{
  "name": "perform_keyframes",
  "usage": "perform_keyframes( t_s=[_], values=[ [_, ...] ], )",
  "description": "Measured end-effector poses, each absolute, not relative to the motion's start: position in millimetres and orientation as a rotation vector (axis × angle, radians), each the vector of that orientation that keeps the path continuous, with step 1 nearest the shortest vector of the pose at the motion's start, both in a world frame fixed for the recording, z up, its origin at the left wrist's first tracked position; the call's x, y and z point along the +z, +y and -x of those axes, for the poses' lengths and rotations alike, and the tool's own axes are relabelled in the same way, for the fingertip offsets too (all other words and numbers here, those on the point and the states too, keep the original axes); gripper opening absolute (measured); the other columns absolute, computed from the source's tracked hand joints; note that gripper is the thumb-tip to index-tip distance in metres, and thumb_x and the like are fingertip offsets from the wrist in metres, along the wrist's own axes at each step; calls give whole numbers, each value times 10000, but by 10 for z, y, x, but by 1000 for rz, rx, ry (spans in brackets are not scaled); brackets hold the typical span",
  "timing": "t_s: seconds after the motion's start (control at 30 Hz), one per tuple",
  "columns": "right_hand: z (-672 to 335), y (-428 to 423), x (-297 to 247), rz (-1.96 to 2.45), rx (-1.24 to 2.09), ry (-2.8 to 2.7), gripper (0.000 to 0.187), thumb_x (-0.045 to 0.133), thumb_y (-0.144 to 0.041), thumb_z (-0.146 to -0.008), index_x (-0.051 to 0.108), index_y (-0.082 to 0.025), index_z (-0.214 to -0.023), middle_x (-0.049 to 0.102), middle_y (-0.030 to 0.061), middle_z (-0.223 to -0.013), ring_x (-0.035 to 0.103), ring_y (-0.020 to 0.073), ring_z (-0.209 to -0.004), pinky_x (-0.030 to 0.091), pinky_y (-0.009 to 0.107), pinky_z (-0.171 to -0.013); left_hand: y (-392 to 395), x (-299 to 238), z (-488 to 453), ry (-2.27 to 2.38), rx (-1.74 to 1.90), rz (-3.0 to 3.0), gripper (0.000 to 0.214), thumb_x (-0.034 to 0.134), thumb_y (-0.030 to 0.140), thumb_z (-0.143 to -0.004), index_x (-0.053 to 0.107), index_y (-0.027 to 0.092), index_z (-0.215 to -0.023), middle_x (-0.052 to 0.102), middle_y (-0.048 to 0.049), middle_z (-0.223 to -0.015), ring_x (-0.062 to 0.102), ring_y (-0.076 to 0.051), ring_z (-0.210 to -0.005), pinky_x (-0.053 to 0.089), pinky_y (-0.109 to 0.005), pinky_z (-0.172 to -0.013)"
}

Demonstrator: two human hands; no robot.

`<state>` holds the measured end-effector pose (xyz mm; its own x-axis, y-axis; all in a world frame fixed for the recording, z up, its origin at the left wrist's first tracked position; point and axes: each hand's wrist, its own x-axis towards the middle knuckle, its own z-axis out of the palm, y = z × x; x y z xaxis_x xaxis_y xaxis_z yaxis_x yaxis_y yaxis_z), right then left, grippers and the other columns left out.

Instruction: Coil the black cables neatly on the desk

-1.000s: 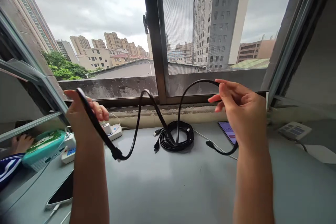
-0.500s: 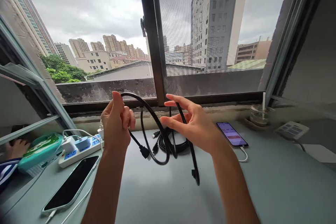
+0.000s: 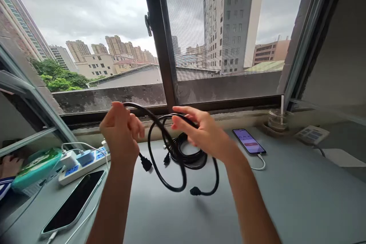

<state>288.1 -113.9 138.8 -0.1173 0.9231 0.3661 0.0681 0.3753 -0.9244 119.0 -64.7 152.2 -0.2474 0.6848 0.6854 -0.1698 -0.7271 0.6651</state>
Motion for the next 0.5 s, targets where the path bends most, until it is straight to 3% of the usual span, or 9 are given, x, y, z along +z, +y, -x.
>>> perform_keyframes(
  t_s=[0.1,0.2,0.3,0.37,0.43,0.5],
  values=[
    [-3025,-1154,1430,911,785,-1415,477,532,-549,-849,608,-224,-1189,640,13,-773,287,21,-408,228,193,-361,-598,1578,-1094,562,2133,-1358,595,620,670,-674,301,211,-469,262,97,-283,206,-44,-237,126,-237,-272],
    [-3013,-1251,1491,785,642,-1288,460,464,-586,-863,626,-248,-1130,633,10,-765,270,35,-390,205,223,-353,-568,1575,-1088,593,2148,-1321,612,644,674,-643,292,208,-460,229,101,-294,186,-32,-246,107,-231,-270],
    [-2842,-1408,1533,768,480,-1295,384,603,-525,-793,629,-284,-1091,630,0,-799,440,65,-466,320,207,-377,-581,1521,-1189,677,2014,-1368,605,671,645,-635,284,207,-482,221,107,-301,173,-24,-253,95,-219,-271],
    [-2718,-1501,1544,854,356,-1361,423,735,-401,-702,622,-312,-1100,643,-7,-876,598,115,-677,453,199,-488,-609,1484,-1269,705,1916,-1368,601,669,630,-651,270,207,-499,220,109,-304,181,-24,-257,110,-207,-276],
    [-2645,-1544,1542,923,234,-1382,416,755,-303,-687,633,-327,-1084,658,-15,-916,638,142,-828,516,205,-594,-635,1459,-1322,714,1827,-1359,589,640,632,-683,272,205,-511,225,109,-302,185,-22,-254,128,-197,-278],
    [-2644,-1523,1527,943,128,-1346,309,712,-266,-737,663,-320,-1037,671,-18,-881,644,127,-798,531,198,-608,-644,1446,-1337,720,1681,-1396,550,593,631,-733,311,203,-534,250,105,-298,209,-25,-246,151,-187,-281]
  ],
)
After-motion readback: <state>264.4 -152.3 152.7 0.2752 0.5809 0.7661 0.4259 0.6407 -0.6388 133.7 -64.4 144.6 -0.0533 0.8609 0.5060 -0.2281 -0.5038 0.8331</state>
